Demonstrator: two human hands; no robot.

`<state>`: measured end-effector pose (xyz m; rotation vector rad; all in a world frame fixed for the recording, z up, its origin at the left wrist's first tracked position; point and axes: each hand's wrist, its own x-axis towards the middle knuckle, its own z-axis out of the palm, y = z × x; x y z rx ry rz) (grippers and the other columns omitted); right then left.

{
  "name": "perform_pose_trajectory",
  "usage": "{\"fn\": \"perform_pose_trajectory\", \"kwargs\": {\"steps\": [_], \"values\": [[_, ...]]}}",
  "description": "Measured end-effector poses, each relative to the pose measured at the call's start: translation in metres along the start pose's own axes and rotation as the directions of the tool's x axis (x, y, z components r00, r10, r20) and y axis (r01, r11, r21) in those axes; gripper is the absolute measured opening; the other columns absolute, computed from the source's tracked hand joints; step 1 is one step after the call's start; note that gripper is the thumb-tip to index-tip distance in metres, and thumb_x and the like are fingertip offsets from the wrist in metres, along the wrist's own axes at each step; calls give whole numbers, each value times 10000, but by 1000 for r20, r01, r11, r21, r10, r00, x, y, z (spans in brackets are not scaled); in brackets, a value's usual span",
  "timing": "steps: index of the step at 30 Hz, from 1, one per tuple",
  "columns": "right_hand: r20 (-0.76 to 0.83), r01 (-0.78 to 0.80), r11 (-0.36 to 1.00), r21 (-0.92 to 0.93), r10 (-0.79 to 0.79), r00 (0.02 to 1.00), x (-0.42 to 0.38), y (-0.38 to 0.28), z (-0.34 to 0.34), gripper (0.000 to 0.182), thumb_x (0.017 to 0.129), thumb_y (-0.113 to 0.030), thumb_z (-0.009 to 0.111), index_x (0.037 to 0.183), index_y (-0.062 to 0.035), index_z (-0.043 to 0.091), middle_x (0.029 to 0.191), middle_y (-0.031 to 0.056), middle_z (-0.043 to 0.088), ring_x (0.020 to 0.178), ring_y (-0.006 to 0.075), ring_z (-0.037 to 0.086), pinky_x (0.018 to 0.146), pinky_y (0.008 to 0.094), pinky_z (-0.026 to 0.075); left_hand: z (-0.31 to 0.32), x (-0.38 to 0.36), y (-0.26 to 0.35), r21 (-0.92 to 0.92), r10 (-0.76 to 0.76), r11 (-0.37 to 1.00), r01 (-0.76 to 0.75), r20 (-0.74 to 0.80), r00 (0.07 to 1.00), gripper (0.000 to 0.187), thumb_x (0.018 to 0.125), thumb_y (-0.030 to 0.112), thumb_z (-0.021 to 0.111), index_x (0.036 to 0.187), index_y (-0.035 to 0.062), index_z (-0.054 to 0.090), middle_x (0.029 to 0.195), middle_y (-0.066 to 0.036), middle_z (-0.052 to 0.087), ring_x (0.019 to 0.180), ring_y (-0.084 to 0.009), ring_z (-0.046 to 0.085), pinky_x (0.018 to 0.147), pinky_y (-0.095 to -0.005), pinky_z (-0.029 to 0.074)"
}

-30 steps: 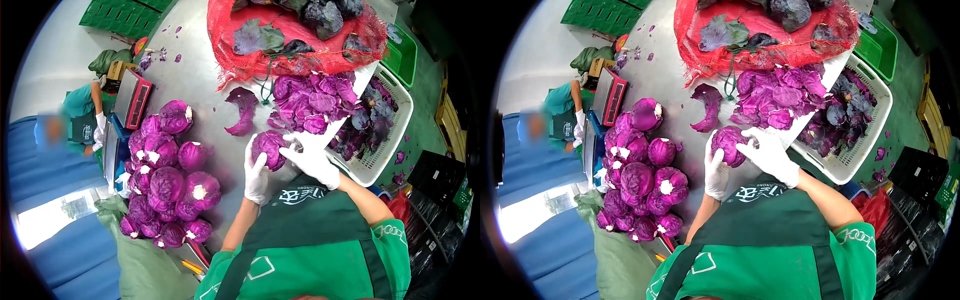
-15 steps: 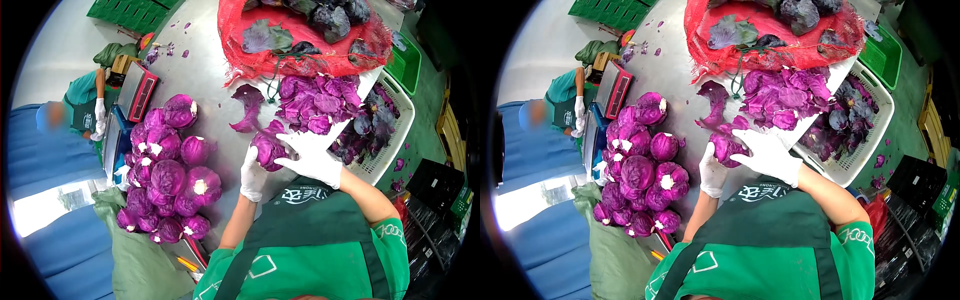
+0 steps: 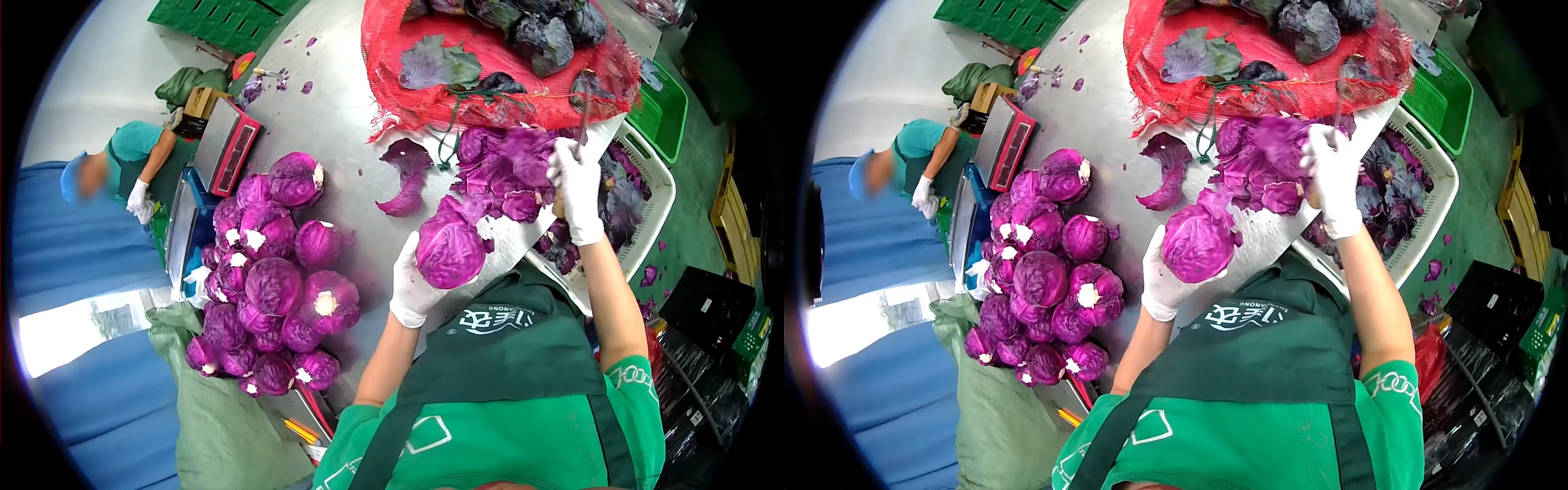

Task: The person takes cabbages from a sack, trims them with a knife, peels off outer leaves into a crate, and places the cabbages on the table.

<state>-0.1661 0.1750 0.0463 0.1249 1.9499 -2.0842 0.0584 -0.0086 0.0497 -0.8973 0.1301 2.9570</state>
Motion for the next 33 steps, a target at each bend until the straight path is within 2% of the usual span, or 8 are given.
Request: {"fn": "perform_pose_trajectory", "kwargs": {"steps": [11, 13, 15, 19, 24, 27, 30, 33], "values": [[620, 704, 516, -488, -363, 696, -109, -1, 51, 608, 811, -368, 765, 1291, -59, 555, 981, 121, 567, 807, 238, 610, 701, 360, 501, 19, 5, -4, 69, 129, 990, -127, -23, 991, 641, 991, 577, 439, 1455, 136, 431, 1424, -140, 506, 1297, -310, 516, 991, -607, 473], [583, 526, 779, -342, -263, 769, -105, 1, 50, 516, 822, -233, 749, 1270, -53, 566, 940, 114, 560, 776, 229, 602, 662, 346, 498, 19, 4, 0, -1, 104, 995, -104, -36, 994, 628, 980, 576, 466, 1440, 149, 447, 1412, -133, 513, 1276, -321, 527, 982, -589, 483], [417, 644, 670, -370, -499, 760, -82, 9, 45, 336, 847, -43, 684, 1176, -27, 614, 892, 91, 568, 712, 192, 586, 653, 319, 496, 2, 1, 4, -115, 26, 993, -31, -40, 999, 700, 934, 598, 536, 1465, 163, 403, 1421, -154, 480, 1274, -360, 498, 964, -588, 474], [371, 372, 856, -360, -234, 899, -52, 12, 31, 248, 878, -153, 711, 1066, -5, 646, 919, 98, 624, 749, 158, 602, 695, 297, 493, 7, -2, 4, -142, 0, 990, -14, -96, 995, 704, 930, 615, 520, 1470, 180, 395, 1437, -141, 470, 1292, -369, 483, 930, -592, 492], [618, -77, 981, -175, 171, 768, -52, -6, 58, 473, 919, -332, 720, 1253, -9, 634, 976, -1, 652, 910, 95, 564, 845, 266, 472, -16, 7, 2, 165, -18, 986, -14, 192, 981, 750, 890, 466, 654, 1477, 146, 313, 1443, -101, 469, 1333, -312, 475, 1093, -500, 429], [657, 127, 979, -162, 11, 754, -44, 3, 70, 272, 920, -240, 689, 1078, -19, 692, 898, -19, 650, 848, 73, 561, 791, 262, 461, -24, 4, -5, 692, 202, 672, -263, 170, 965, 932, 770, 260, 834, 1480, 132, 245, 1444, -81, 468, 1317, -244, 503, 1166, -427, 357], [348, 7, 999, 34, -19, 937, -39, -34, 76, 169, 943, -212, 651, 983, -57, 705, 806, -40, 620, 614, 1, 441, 537, 187, 354, -12, -6, -9, 813, 301, 32, -582, 547, 781, 994, 712, 248, 871, 1480, 127, 252, 1409, -76, 513, 1297, -212, 523, 1160, -415, 354], [598, 100, 968, -230, 60, 799, -31, -27, 71, 276, 905, -257, 700, 1054, -24, 701, 820, -21, 627, 707, 71, 550, 669, 233, 459, -27, -1, -1, 895, 228, 289, -339, 280, 933, 869, 769, 336, 812, 1460, 120, 330, 1393, -83, 539, 1305, -233, 520, 1148, -420, 368]]}}
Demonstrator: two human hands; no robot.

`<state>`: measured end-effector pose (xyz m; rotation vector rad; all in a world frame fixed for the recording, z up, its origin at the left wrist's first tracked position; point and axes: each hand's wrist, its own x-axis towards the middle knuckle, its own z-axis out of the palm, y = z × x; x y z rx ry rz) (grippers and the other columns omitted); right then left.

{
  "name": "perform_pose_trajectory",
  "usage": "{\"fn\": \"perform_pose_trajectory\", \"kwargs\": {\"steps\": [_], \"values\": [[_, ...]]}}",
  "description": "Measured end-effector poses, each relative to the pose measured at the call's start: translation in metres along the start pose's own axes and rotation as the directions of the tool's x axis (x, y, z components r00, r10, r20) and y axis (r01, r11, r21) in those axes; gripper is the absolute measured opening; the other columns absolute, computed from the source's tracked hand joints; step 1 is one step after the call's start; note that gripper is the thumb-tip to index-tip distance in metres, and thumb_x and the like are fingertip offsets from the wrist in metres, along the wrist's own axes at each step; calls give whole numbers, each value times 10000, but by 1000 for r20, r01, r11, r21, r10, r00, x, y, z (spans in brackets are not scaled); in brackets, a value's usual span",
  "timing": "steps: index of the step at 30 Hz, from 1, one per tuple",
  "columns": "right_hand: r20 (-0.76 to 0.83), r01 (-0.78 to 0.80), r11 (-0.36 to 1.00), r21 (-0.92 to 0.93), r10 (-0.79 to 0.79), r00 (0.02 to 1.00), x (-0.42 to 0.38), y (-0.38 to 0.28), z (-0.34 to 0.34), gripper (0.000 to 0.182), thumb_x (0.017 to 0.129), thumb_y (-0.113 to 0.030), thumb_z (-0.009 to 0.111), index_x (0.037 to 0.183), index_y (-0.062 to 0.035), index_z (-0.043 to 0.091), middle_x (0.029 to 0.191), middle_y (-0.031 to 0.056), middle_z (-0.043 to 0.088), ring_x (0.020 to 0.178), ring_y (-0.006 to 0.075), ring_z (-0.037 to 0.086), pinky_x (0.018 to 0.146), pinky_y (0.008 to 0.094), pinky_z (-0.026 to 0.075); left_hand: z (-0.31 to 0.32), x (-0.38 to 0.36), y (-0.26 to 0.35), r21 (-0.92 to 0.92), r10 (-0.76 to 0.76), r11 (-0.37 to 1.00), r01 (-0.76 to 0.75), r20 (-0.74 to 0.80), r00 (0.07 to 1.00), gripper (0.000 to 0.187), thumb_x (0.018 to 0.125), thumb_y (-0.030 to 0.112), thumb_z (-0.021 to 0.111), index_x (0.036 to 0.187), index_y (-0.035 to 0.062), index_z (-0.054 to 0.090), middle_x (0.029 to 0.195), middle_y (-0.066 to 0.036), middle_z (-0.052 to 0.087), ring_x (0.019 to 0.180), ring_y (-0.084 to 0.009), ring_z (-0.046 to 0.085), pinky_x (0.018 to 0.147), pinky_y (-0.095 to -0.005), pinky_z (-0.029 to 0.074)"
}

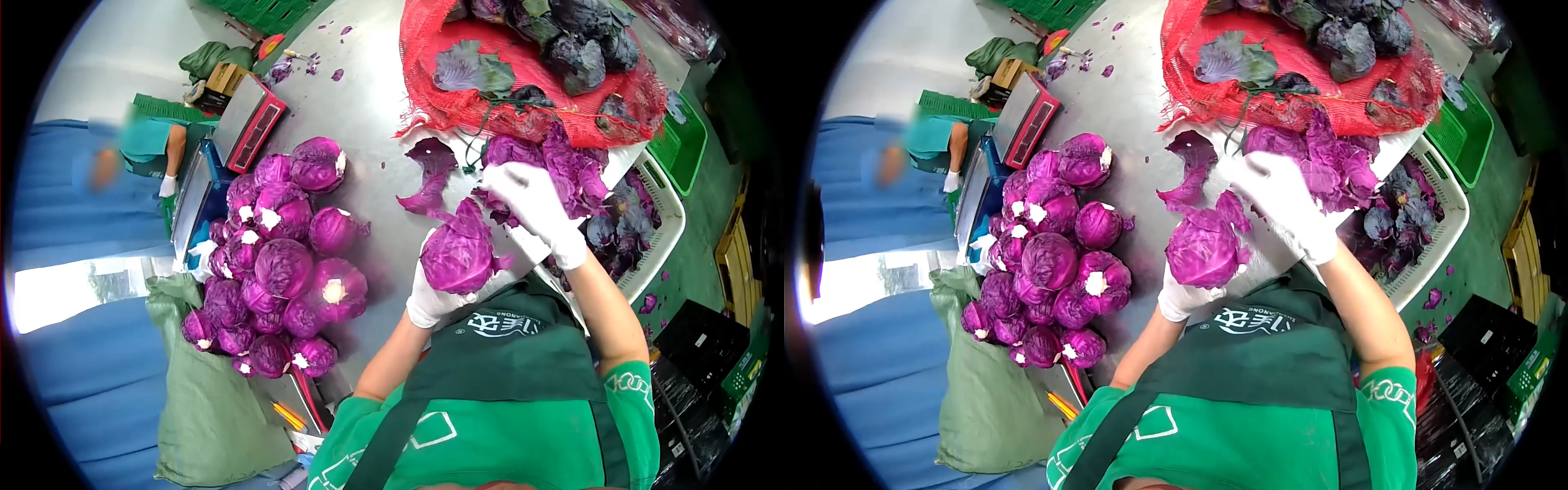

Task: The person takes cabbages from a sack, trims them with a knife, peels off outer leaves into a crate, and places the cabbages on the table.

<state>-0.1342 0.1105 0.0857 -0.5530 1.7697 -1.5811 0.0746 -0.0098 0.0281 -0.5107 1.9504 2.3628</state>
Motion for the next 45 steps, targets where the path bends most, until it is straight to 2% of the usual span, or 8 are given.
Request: {"fn": "perform_pose_trajectory", "kwargs": {"steps": [5, 9, 18, 26, 28, 33, 36, 45], "values": [[97, 462, 715, -525, -488, 867, -3, -2, 28, 226, 837, -194, 738, 1018, -64, 700, 876, 100, 615, 826, 212, 609, 772, 341, 499, -2, 9, 24, -905, -104, 32, 425, 420, 902, 734, 914, 508, 574, 1483, 111, 335, 1449, -192, 443, 1334, -354, 460, 957, -516, 513], [-208, 81, 913, -399, -176, 962, 21, -24, -8, 327, 869, -331, 719, 873, -10, 658, 856, 101, 614, 782, 173, 608, 681, 350, 467, -16, -13, -35, -235, -118, 968, 89, -116, 986, 705, 947, 566, 475, 1516, 174, 334, 1500, -229, 365, 1301, -365, 463, 622, -441, 601], [265, 336, 916, -218, -276, 924, -7, -25, 70, 176, 867, -169, 699, 951, -23, 648, 807, 76, 619, 727, 179, 612, 702, 302, 494, -21, -18, -19, 297, 430, 888, -352, -262, 864, 896, 806, 425, 790, 1492, 71, 336, 1428, -159, 503, 1321, -277, 512, 1095, -416, 426], [380, 491, 849, -195, -396, 836, 15, -42, 72, 283, 830, -197, 772, 1057, -41, 707, 844, 24, 610, 769, 119, 562, 698, 278, 471, -33, -37, 17, -705, 128, 703, -94, -5, 992, 664, 964, 393, 553, 1538, 183, 295, 1601, -75, 298, 1503, -202, 225, 1165, -425, 377], [406, 520, 826, -220, -407, 818, 3, -55, 89, 373, 816, -268, 783, 1101, -50, 681, 972, 77, 589, 802, 179, 588, 721, 308, 491, -47, -40, -1, 383, 423, 867, -317, -232, 876, 826, 867, 449, 698, 1530, 162, 299, 1527, -131, 407, 1461, -255, 323, 1168, -446, 360], [499, 525, 813, -253, -356, 790, -2, -36, 99, 245, 855, -221, 730, 1014, -58, 639, 900, 108, 573, 790, 283, 638, 686, 381, 521, -35, -40, 6, 66, 368, 924, -376, -419, 830, 687, 969, 619, 412, 1483, 162, 392, 1384, -128, 551, 1212, -291, 589, 792, -499, 604], [252, 631, 659, -408, -584, 772, 13, -12, 83, 91, 889, -123, 658, 931, -49, 626, 861, 137, 618, 721, 283, 639, 650, 367, 509, -38, -39, -15, -961, 27, 162, -225, -223, 974, 710, 957, 623, 442, 1503, 178, 349, 1407, -123, 534, 1270, -312, 546, 776, -505, 608], [505, 280, 959, -46, -220, 835, 16, -53, 81, 199, 836, -165, 754, 962, -21, 699, 773, -15, 555, 749, 82, 517, 721, 258, 434, -36, -42, -2, 415, 381, 868, -274, -203, 902, 862, 796, 262, 748, 1528, 175, 301, 1560, -99, 385, 1450, -214, 345, 1226, -439, 225]]}}
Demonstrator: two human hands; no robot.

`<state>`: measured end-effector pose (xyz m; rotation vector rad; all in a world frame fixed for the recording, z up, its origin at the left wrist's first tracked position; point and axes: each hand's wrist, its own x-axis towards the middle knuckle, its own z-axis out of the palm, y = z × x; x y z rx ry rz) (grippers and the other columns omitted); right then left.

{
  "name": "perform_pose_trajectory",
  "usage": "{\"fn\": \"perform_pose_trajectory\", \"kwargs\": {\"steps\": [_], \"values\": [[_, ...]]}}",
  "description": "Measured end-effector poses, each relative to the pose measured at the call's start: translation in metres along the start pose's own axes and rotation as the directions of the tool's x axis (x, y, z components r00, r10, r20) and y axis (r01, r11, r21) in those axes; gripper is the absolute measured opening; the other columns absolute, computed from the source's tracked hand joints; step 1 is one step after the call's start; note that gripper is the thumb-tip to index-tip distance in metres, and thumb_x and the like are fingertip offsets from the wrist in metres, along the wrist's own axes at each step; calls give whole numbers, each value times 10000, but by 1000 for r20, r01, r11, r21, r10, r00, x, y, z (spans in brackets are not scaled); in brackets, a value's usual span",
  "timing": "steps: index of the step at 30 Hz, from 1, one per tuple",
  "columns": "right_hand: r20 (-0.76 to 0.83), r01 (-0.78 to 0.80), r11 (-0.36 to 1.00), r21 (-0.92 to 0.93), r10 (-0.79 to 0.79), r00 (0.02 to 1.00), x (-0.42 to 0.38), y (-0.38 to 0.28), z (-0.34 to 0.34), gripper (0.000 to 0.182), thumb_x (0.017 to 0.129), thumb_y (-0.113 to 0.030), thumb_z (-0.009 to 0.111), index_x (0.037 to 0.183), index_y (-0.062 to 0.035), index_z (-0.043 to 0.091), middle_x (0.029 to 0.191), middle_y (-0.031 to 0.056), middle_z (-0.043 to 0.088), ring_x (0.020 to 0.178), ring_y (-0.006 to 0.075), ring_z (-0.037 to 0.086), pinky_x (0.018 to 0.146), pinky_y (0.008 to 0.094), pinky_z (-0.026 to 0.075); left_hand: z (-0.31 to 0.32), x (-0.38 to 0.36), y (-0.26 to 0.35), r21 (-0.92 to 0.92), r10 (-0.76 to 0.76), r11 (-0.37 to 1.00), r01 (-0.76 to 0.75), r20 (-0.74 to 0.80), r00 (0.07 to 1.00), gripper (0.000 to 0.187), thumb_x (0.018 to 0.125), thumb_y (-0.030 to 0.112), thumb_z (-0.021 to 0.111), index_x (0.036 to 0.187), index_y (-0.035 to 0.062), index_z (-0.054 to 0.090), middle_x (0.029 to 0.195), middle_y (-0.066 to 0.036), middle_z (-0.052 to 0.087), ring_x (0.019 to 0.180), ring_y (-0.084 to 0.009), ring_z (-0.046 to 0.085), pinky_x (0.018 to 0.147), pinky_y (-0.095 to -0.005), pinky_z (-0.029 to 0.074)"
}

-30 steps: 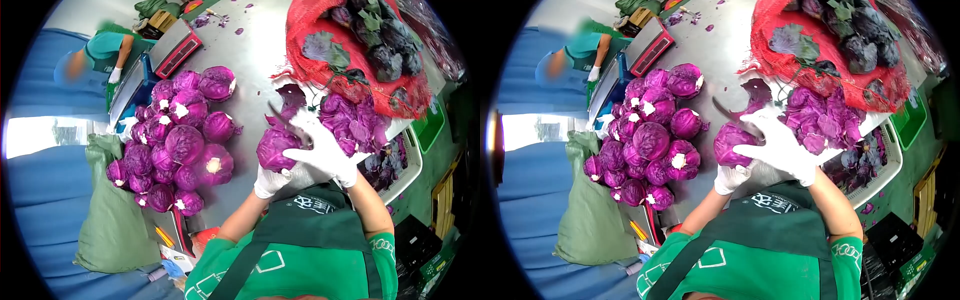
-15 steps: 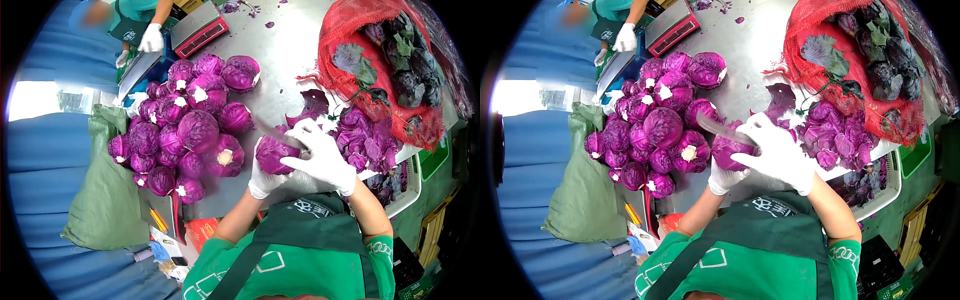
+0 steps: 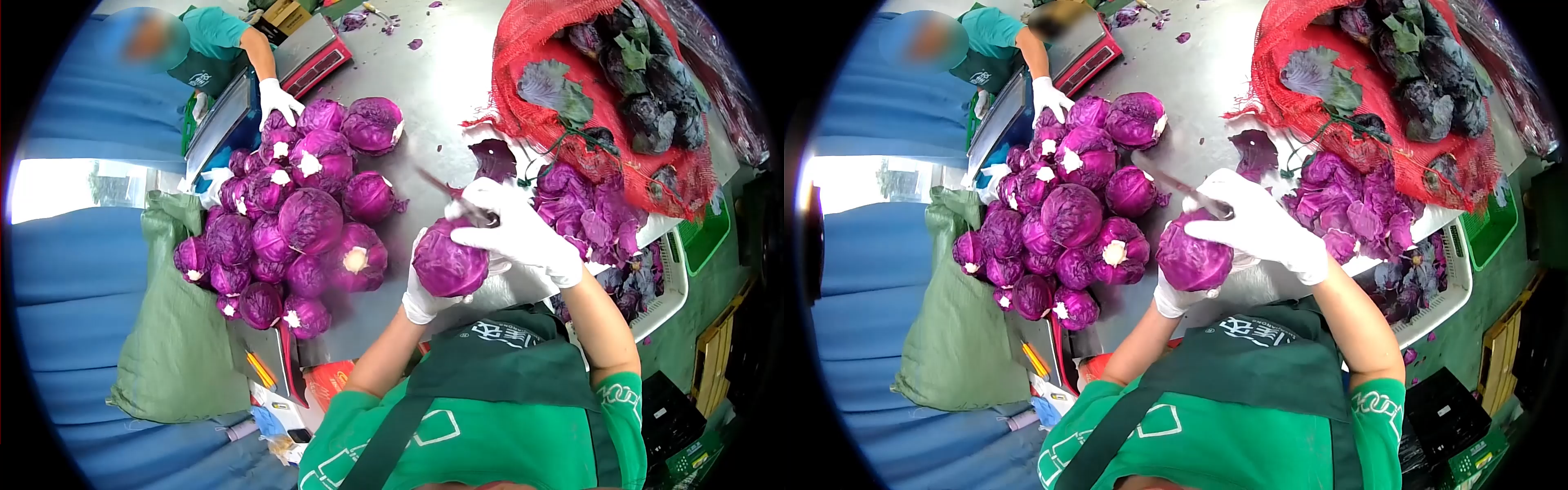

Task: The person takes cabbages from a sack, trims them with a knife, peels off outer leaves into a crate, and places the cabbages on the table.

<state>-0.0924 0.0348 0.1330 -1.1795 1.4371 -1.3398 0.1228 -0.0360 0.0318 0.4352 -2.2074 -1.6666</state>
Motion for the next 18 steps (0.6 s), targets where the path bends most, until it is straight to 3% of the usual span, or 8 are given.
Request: {"fn": "perform_pose_trajectory", "kwargs": {"steps": [2, 4, 6, 8, 11, 14, 16, 18], "values": [[-32, 3, 999, 34, -2, 999, 6, 12, 4, 190, 866, -209, 724, 896, -32, 663, 793, 16, 605, 754, 90, 558, 697, 283, 464, 5, 2, 6, -114, -8, 993, 6, -18, 1000, 881, 789, 291, 774, 1525, 188, 302, 1569, -92, 375, 1446, -220, 351, 1225, -441, 224], [-243, -149, 985, 88, 166, 956, 10, 19, -3, 187, 869, -201, 716, 873, -22, 663, 811, 18, 623, 748, 85, 568, 677, 274, 461, 10, 8, 13, -795, -36, 543, 272, 301, 953, 908, 774, 327, 808, 1520, 196, 306, 1588, -85, 344, 1448, -226, 347, 1223, -432, 228], [-379, -254, 960, 118, 280, 882, 11, 41, -17, 216, 883, -222, 722, 866, -14, 669, 814, 23, 631, 726, 81, 569, 656, 261, 458, 11, 2, 11, -892, -39, 303, 335, 340, 940, 876, 805, 467, 746, 1517, 207, 307, 1608, -132, 276, 1474, -272, 282, 1214, -460, 241], [-380, -301, 948, 105, 318, 869, 9, 55, -27, 253, 900, -248, 723, 911, 1, 680, 793, 18, 625, 690, 84, 562, 632, 255, 454, -12, -1, 3, -948, -325, -184, 260, 308, 894, 860, 860, 730, 504, 1513, 200, 326, 1603, -269, 183, 1504, -399, 138, 1172, -541, 310], [-446, -269, 961, 63, 269, 854, 1, 91, -25, 279, 920, -224, 710, 1056, 17, 673, 734, -9, 608, 628, 68, 530, 568, 233, 430, -79, 15, 49, -996, -278, 77, 49, 26, 960, 733, 942, 593, 478, 1459, 77, 409, 1479, -208, 420, 1354, -376, 423, 1138, -526, 370], [-338, -387, 903, 188, 429, 838, -8, 113, -34, 242, 941, -173, 673, 1130, -24, 657, 688, -29, 588, 525, 35, 466, 467, 202, 357, -166, 33, 96, -820, -336, 531, -214, -436, 835, 516, 1014, 381, 487, 1419, 62, 470, 1384, -119, 542, 1287, -234, 530, 1120, -405, 407], [-321, -409, 890, 202, 455, 831, -13, 129, -32, 218, 955, -136, 628, 1145, -31, 650, 677, -27, 582, 494, 35, 463, 444, 198, 346, -239, 50, 101, -183, -50, 978, -103, -681, 730, 452, 989, 232, 589, 1398, 52, 521, 1303, -79, 611, 1161, -162, 586, 1015, -306, 456], [-262, -458, 865, 204, 499, 826, -14, 125, -26, 198, 965, -117, 596, 1138, -31, 638, 665, -19, 579, 496, 54, 501, 439, 209, 372, -289, 65, 113, 286, 5, 898, 334, -766, 643, 598, 857, 297, 766, 1354, 36, 558, 1275, -145, 627, 1153, -200, 597, 1000, -315, 468]]}}
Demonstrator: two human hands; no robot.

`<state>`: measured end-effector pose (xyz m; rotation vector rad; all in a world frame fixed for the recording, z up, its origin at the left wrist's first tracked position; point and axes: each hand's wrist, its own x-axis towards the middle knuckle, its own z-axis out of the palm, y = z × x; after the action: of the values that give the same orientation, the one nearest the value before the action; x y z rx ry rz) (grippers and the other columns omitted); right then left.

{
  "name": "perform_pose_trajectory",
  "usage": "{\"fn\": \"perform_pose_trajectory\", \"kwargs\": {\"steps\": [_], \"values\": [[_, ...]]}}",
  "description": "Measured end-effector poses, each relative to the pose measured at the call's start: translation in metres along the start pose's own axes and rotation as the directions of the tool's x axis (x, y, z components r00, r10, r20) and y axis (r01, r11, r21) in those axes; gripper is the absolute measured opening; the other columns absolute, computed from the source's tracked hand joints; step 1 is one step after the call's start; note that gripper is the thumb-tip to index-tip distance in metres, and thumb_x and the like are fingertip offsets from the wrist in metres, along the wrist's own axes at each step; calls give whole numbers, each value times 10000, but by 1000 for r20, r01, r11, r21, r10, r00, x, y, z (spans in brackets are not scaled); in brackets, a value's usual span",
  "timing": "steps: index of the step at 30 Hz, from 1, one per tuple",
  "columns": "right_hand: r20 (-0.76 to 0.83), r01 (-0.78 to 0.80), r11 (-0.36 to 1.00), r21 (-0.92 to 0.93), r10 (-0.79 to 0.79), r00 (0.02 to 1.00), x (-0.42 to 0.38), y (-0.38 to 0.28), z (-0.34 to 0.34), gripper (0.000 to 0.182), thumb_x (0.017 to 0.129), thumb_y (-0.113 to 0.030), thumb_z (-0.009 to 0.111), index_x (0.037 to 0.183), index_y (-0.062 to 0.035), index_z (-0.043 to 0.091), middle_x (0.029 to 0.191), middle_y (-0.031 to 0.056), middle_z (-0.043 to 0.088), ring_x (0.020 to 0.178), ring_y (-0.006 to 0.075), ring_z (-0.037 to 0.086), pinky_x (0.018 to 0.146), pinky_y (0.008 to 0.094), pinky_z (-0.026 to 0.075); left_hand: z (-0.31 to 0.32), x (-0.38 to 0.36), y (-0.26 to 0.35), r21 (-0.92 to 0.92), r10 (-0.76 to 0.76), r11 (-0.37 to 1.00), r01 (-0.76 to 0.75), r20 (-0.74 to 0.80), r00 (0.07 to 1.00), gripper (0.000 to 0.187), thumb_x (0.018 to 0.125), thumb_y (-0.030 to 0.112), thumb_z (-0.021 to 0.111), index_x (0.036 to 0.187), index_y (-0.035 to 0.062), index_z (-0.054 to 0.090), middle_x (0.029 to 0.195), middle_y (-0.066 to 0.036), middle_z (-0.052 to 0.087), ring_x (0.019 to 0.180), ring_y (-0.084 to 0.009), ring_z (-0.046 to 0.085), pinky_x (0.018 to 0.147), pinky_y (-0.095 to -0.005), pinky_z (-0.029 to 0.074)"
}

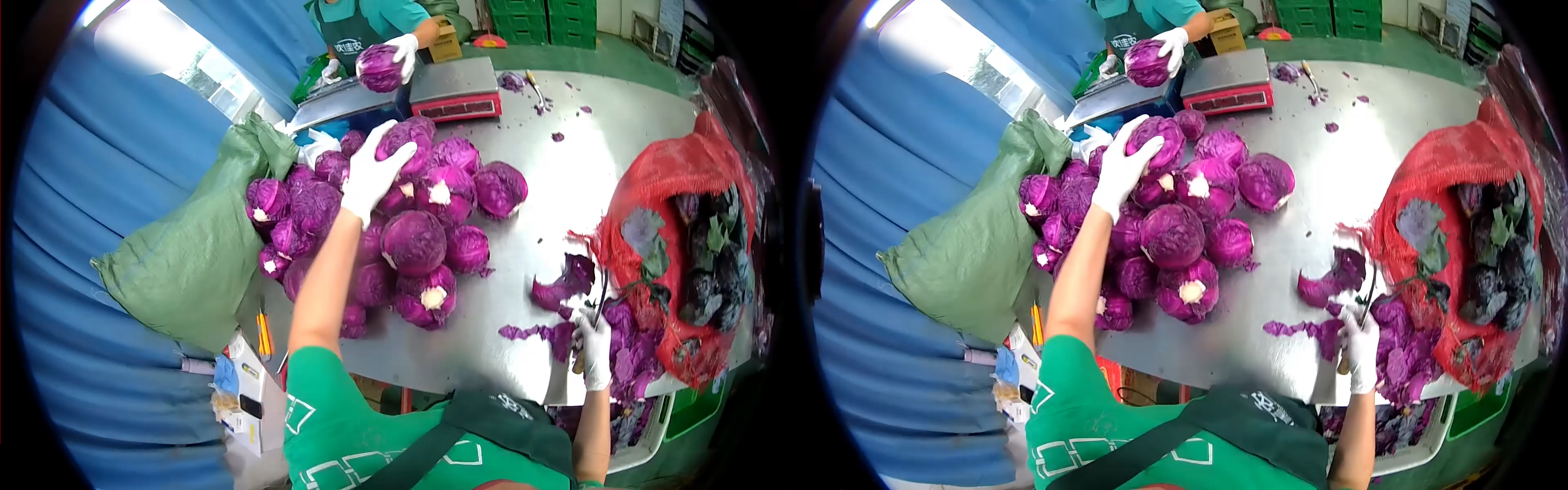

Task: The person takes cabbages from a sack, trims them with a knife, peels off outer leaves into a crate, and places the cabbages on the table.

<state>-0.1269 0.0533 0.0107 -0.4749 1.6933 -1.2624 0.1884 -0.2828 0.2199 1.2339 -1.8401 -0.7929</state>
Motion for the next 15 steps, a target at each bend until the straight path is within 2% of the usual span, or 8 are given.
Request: {"fn": "perform_pose_trajectory", "kwargs": {"steps": [1, 3, 5, 7, 9, 11, 13, 15], "values": [[27, -3, 999, -34, 4, 1000, 3, 8, 0, 175, 966, -119, 598, 1113, -32, 637, 692, -14, 584, 498, 59, 515, 434, 211, 378, -6, 39, -40, 321, 290, 908, -270, -16, 957, 688, 808, 406, 777, 1365, 70, 550, 1311, -216, 590, 1186, -307, 601, 1012, -378, 476], [21, 34, 999, 17, -35, 999, 12, 36, 1, 160, 968, -109, 585, 1101, -32, 629, 756, 4, 606, 520, 71, 544, 438, 214, 391, -10, 88, -87, 646, 301, 721, -250, 32, 953, 762, 762, 521, 760, 1371, 116, 547, 1324, -245, 559, 1192, -395, 582, 1011, -437, 481], [19, -1, 999, 40, 0, 1000, 9, 45, 1, 155, 970, -93, 569, 1096, -18, 617, 817, 20, 617, 547, 85, 567, 449, 217, 406, -9, 114, -107, 712, 54, 693, -115, 108, 993, 795, 745, 586, 736, 1373, 141, 541, 1315, -242, 550, 1192, -410, 574, 1006, -449, 484], [15, 3, 999, 33, -3, 1000, 4, 53, -1, 161, 972, -82, 555, 1107, -13, 608, 832, 28, 621, 562, 94, 575, 460, 221, 416, 3, 130, -121, 818, -124, 570, -83, 185, 975, 746, 752, 567, 736, 1352, 160, 556, 1289, -230, 566, 1191, -390, 581, 996, -473, 496], [-35, -41, 999, 11, 41, 999, -2, 55, -3, 179, 975, -95, 561, 1126, -12, 608, 833, 46, 639, 565, 103, 587, 468, 224, 424, 19, 144, -126, 854, -192, 482, -196, 321, 928, 738, 753, 553, 741, 1356, 167, 560, 1290, -226, 573, 1182, -394, 593, 999, -484, 497], [-42, -95, 993, 76, 98, 994, -11, 45, -3, 196, 977, -108, 569, 1140, -5, 609, 836, 60, 654, 576, 114, 604, 473, 231, 431, 37, 151, -119, 849, -304, 448, -280, 440, 845, 745, 748, 539, 750, 1361, 160, 562, 1316, -227, 573, 1188, -392, 596, 1011, -467, 493], [-55, -86, 995, 41, 88, 995, -14, 48, -5, 215, 981, -119, 575, 1158, -2, 611, 848, 72, 665, 589, 124, 617, 477, 235, 438, 54, 161, -142, 786, -326, 459, -414, 583, 744, 818, 730, 569, 751, 1379, 116, 545, 1323, -227, 592, 1209, -373, 591, 1031, -429, 481], [-68, -111, 992, 65, 115, 991, -19, 44, -1, 220, 982, -120, 572, 1161, 1, 612, 852, 71, 667, 599, 124, 617, 486, 235, 441, 59, 172, -153, 786, -329, 433, -442, 594, 734, 838, 734, 587, 740, 1396, 117, 532, 1324, -225, 595, 1222, -371, 584, 1042, -429, 473]]}}
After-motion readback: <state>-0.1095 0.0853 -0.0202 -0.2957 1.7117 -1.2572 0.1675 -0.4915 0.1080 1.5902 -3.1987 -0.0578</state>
